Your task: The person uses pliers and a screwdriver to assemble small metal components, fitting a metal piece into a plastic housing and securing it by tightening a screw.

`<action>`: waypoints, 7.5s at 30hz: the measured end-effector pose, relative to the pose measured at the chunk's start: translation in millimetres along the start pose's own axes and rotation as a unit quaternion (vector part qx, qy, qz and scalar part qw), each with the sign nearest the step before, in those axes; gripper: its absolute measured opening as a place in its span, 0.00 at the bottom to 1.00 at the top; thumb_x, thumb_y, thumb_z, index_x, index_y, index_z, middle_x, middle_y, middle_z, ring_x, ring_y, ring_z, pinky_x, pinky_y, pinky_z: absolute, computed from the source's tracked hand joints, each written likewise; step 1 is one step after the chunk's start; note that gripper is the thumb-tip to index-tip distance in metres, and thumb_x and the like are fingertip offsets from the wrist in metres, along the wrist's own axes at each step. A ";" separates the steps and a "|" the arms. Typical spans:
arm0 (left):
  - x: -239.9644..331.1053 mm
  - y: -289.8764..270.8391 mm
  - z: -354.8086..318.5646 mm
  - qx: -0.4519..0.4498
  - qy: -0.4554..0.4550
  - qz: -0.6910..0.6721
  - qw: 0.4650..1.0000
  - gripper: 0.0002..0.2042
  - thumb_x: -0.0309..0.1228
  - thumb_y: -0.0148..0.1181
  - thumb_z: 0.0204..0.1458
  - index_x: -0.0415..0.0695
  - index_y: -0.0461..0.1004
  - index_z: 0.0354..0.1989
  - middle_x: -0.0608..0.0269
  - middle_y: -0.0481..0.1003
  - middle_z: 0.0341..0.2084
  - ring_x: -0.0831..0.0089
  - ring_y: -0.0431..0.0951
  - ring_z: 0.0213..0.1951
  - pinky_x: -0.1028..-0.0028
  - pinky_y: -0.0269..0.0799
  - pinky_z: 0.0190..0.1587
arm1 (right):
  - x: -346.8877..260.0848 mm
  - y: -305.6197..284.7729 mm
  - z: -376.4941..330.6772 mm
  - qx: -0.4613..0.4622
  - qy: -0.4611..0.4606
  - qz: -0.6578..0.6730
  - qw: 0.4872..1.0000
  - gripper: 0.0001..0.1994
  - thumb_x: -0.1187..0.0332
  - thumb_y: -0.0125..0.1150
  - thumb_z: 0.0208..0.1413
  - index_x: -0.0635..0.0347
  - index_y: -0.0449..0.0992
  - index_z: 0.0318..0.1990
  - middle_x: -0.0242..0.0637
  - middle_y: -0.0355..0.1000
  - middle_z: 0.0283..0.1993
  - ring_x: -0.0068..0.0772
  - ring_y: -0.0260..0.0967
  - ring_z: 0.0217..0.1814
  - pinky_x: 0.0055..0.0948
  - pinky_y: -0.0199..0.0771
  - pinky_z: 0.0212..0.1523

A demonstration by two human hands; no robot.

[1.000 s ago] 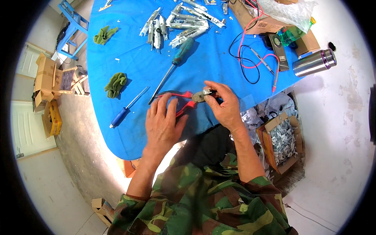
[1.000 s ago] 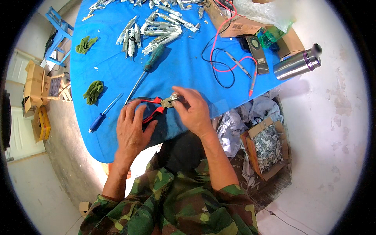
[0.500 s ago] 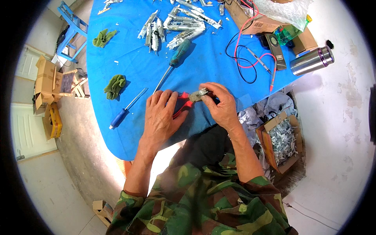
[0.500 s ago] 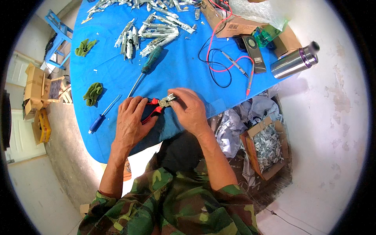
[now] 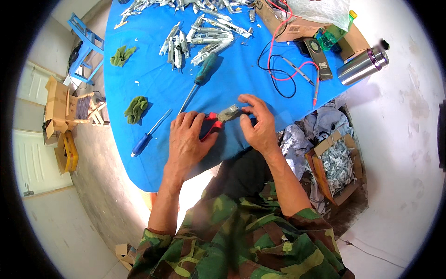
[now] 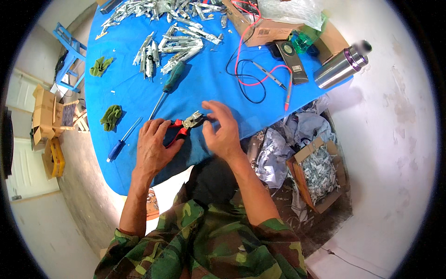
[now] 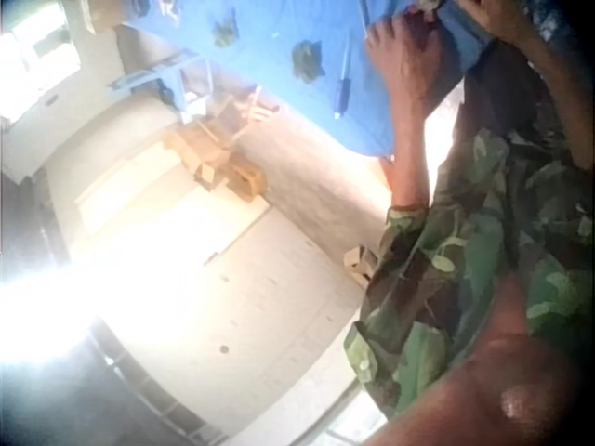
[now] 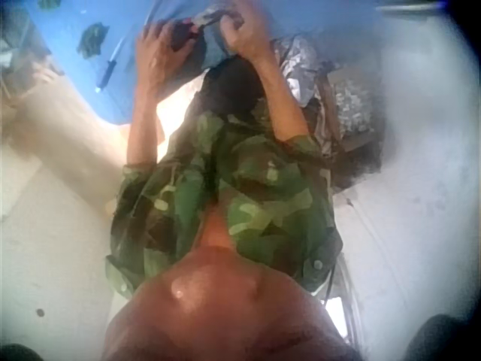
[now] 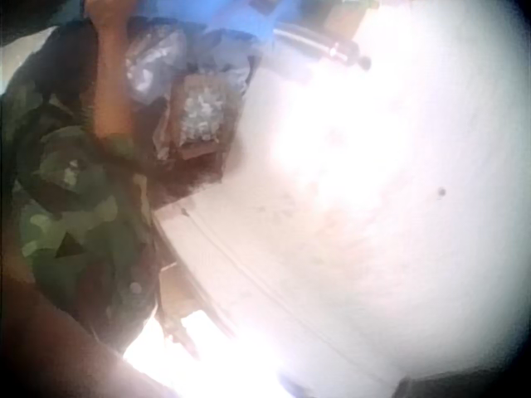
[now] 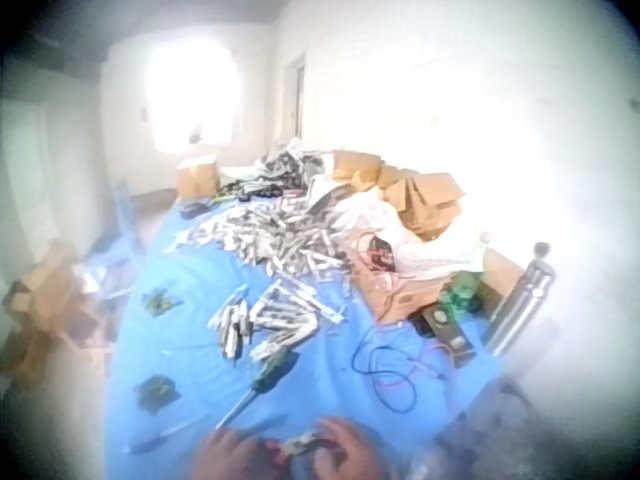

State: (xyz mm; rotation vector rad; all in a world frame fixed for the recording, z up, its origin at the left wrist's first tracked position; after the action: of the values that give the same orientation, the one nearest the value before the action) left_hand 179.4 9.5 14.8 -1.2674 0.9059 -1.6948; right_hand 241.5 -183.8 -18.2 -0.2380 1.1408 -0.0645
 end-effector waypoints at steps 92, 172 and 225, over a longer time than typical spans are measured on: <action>146.6 53.3 33.4 -0.141 -0.079 -0.528 0.833 0.17 0.40 0.61 0.62 0.34 0.79 0.38 0.67 0.76 0.25 0.82 0.72 0.30 0.75 0.70 0.33 | -19.4 -112.1 -70.6 0.146 0.300 0.193 0.923 0.08 0.69 0.69 0.57 0.63 0.77 0.38 0.26 0.73 0.31 0.13 0.65 0.30 0.19 0.65 0.30; -54.5 40.6 72.5 -0.085 -0.180 -0.602 0.773 0.15 0.40 0.66 0.58 0.39 0.75 0.38 0.62 0.77 0.24 0.79 0.75 0.19 0.80 0.70 0.18 | 25.2 -11.2 0.2 0.057 0.126 0.175 0.975 0.09 0.68 0.52 0.69 0.67 0.69 0.42 0.34 0.67 0.26 0.19 0.63 0.24 0.24 0.68 0.25; -49.5 43.0 72.3 -0.102 -0.188 -0.594 0.775 0.14 0.39 0.65 0.59 0.39 0.75 0.39 0.63 0.75 0.20 0.80 0.74 0.17 0.81 0.69 0.18 | 24.3 -9.1 2.1 0.039 0.135 0.182 0.973 0.07 0.70 0.51 0.68 0.67 0.68 0.42 0.35 0.68 0.27 0.19 0.64 0.25 0.23 0.69 0.27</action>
State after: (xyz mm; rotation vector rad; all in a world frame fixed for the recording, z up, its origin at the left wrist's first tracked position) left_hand 265.5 31.7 -25.4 -2.5314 -0.0929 -2.0777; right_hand 254.2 -196.5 -37.1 0.0553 1.4350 0.1884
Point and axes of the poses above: each hand's wrist, its own z-axis towards the middle knuckle, its own y-axis out of the palm, x = y × z, the point moved 5 cm from there along z, towards the middle knuckle
